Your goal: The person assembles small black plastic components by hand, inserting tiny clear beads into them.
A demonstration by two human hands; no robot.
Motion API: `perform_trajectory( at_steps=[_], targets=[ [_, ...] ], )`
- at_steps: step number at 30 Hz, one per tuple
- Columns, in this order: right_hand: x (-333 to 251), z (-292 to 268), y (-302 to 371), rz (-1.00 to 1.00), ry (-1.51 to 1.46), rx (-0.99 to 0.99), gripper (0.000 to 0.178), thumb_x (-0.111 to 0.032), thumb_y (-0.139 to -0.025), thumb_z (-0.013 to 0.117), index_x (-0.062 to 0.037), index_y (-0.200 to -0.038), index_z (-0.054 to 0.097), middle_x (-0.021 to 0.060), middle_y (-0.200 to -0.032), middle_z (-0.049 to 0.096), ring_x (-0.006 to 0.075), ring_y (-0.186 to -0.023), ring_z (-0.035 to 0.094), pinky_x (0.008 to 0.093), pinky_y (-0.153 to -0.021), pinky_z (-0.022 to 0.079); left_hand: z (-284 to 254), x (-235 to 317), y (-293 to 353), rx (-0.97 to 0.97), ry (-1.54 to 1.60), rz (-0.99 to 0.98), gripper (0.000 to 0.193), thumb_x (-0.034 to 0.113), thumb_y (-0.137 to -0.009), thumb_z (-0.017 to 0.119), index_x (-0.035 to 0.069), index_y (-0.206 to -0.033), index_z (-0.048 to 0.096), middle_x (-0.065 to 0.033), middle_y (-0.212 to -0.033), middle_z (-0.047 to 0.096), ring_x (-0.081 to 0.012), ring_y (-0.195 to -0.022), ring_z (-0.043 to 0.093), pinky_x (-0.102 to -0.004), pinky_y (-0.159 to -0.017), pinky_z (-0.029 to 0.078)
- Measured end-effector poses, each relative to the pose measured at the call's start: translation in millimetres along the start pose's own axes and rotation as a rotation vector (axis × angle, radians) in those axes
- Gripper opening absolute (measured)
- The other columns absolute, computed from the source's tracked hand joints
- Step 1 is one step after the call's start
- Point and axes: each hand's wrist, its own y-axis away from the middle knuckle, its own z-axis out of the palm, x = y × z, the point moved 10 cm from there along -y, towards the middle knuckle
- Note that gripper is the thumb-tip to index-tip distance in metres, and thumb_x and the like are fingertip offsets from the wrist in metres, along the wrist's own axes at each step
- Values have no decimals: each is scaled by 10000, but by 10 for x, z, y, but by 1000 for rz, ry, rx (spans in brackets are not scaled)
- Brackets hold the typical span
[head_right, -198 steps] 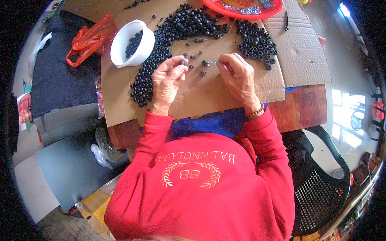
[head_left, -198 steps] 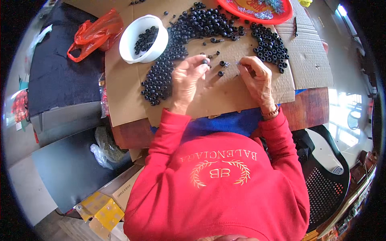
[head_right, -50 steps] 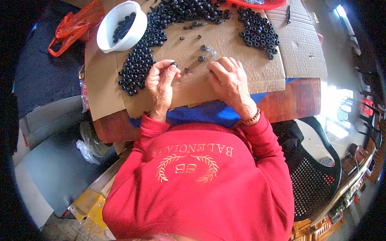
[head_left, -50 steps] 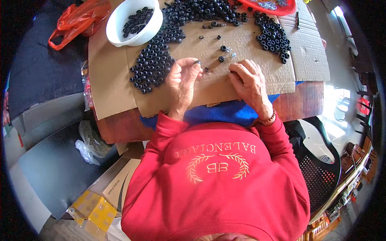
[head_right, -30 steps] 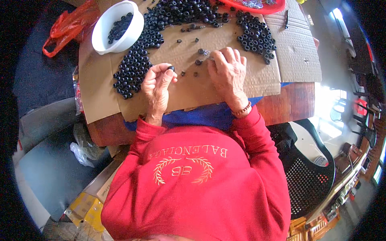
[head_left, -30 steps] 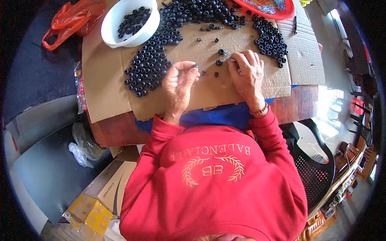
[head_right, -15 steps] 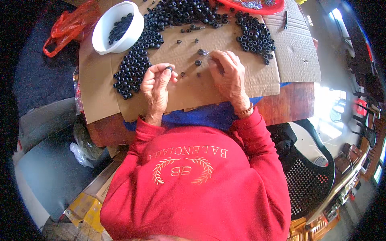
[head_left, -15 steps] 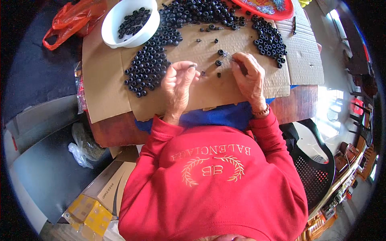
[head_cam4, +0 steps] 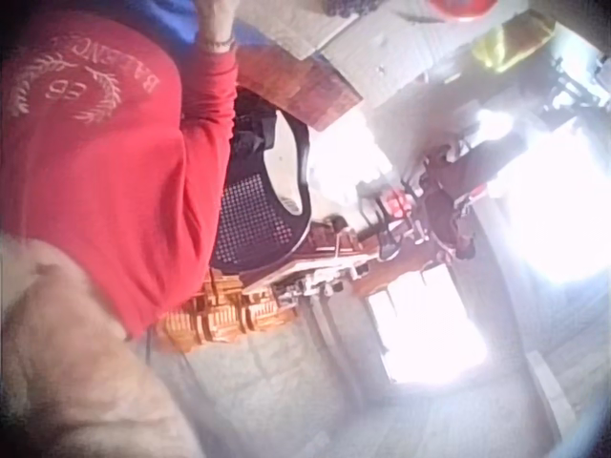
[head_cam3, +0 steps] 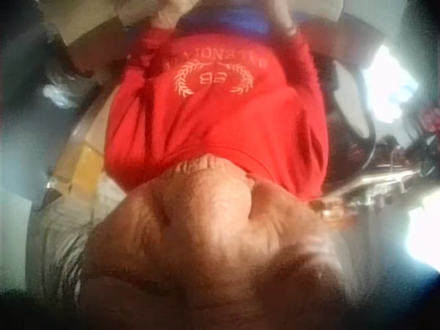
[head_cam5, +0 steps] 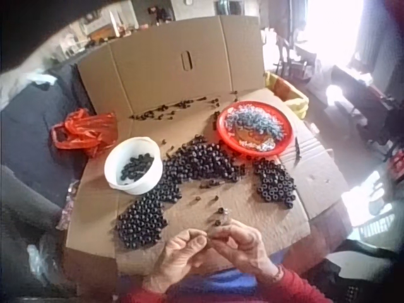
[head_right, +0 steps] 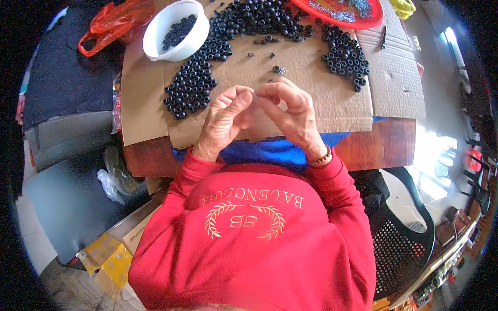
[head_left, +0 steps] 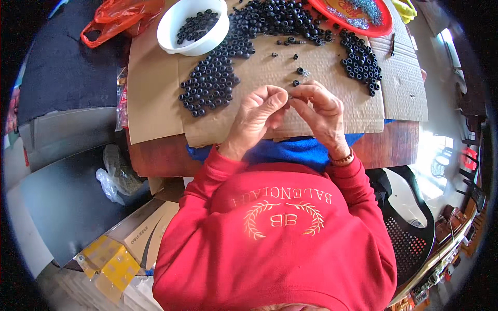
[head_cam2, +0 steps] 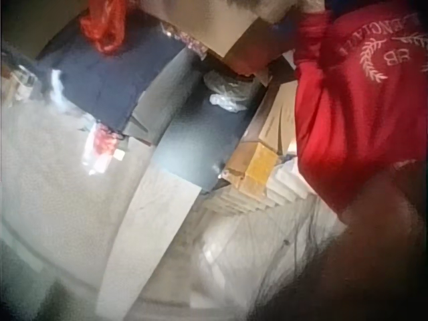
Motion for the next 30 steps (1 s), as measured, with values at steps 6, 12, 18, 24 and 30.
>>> perform_trajectory(
  at_steps=[6,12,18,24,30],
  targets=[
    [203,26,52,141,-264,-2,157,67,-791,607,7,-935,596,-7,-780,552,68,-809,515,202,-724,435,14,-31,-24,-48,93,-37,180,219,-866,600,53,-921,555,23,-741,534,-21,-577,424,-158,-473,320],
    [301,30,131,224,-291,98,147,55,-807,600,9,-946,594,-3,-831,584,60,-769,535,202,-727,446,-37,-44,-26,99,146,79,117,149,-857,609,54,-914,570,10,-744,552,-31,-569,431,-168,-472,331],
    [312,57,90,317,-614,70,88,15,-797,628,-15,-878,616,-14,-809,588,46,-728,521,176,-649,417,12,21,-29,11,111,167,136,171,-844,631,50,-879,578,5,-722,550,-35,-550,417,-169,-472,328],
    [217,34,-27,221,-593,-17,68,19,-791,631,-8,-849,608,-9,-784,578,50,-717,507,190,-614,408,102,15,-27,-13,165,27,204,263,-872,594,72,-832,534,36,-667,470,-20,-525,351,-171,-456,297],
    [270,63,-86,228,-662,-46,45,17,-802,621,-1,-837,600,6,-785,581,62,-722,516,198,-624,423,161,-88,-81,-54,245,-143,249,324,-906,527,88,-826,512,37,-702,454,-13,-518,324,-167,-442,285]
  ],
)
